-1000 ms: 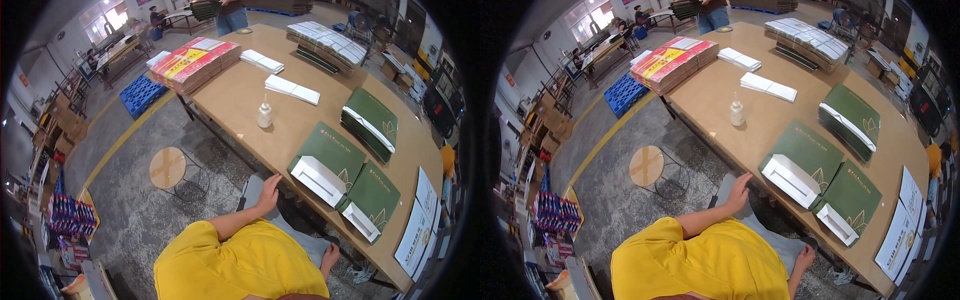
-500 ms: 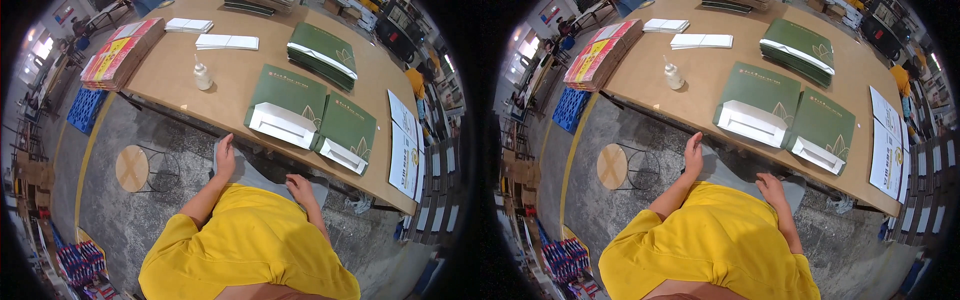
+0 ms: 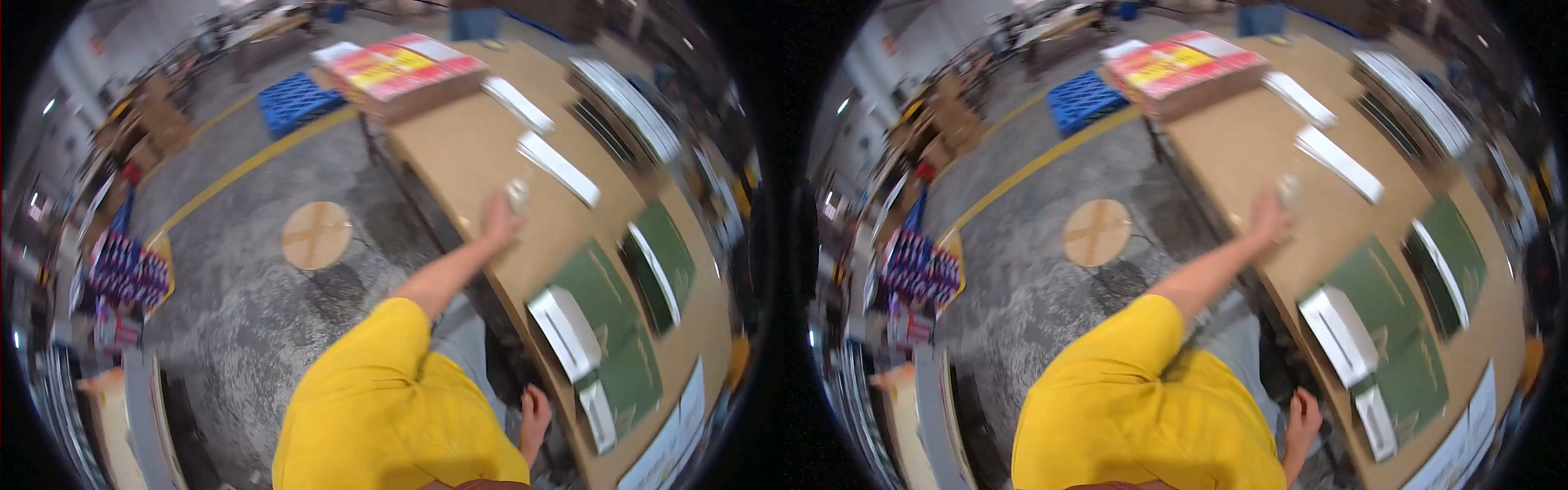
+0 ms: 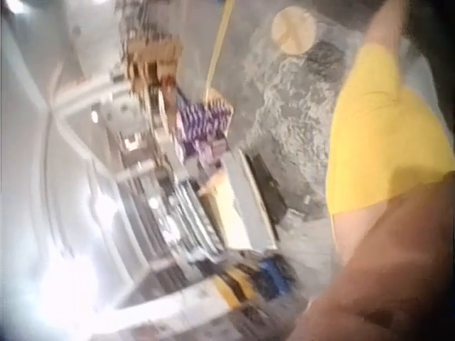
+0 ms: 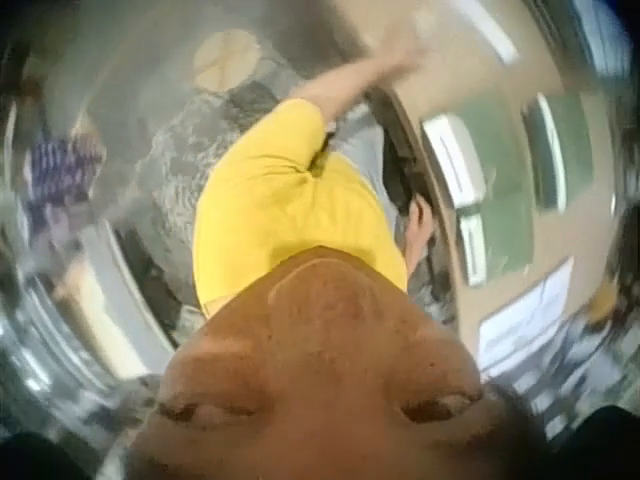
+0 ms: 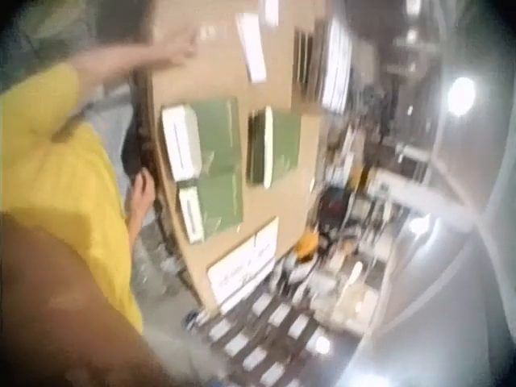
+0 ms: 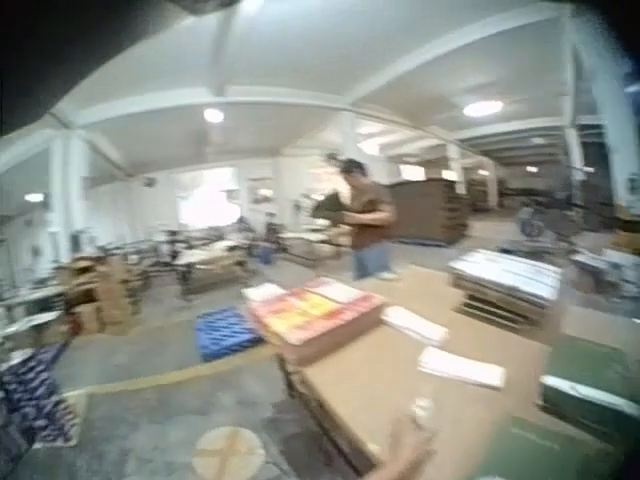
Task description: Gluing and folding green paper folders to assemble packaging bags or boxes.
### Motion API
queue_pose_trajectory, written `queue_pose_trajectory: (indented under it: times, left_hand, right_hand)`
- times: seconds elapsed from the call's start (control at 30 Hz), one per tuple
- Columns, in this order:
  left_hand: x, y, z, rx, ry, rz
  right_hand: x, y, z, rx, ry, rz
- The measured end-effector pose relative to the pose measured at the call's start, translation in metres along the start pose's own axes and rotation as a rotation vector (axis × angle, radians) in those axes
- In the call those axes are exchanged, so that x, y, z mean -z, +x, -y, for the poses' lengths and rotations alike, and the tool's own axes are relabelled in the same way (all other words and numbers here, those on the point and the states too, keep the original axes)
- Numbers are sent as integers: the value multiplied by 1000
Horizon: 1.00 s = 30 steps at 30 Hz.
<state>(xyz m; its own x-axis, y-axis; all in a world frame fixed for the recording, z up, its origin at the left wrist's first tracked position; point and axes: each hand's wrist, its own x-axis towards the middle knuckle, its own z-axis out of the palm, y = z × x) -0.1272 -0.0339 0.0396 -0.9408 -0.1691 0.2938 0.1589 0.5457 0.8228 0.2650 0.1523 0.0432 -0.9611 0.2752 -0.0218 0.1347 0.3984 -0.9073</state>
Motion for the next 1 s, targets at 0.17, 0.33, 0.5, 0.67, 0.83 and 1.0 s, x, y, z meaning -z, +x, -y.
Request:
queue_pose_trajectory:
  times: [0.17, 0.33, 0.5, 0.67, 0.83, 1.0]
  left_hand:
    - [-11, -4, -12, 108, 69, -19]
    - [-7, 4, -10, 62, 85, 89]
    - [14, -3, 20, 75, -276, 199]
    - [96, -100, -50, -1, -522, 393]
    - [106, -199, -91, -153, -472, 844]
    - [90, -246, -94, -226, -426, 967]
  right_hand:
    - [3, -1, 1, -159, 59, 47]
    - [3, 4, 11, -172, 4, 27]
    - [-20, 23, 32, 8, -33, 49]
    - [-28, 27, 41, -200, 420, 110]
    - [-27, 18, 50, -113, 1015, 60]
    - [-25, 2, 49, -139, 1322, 35]
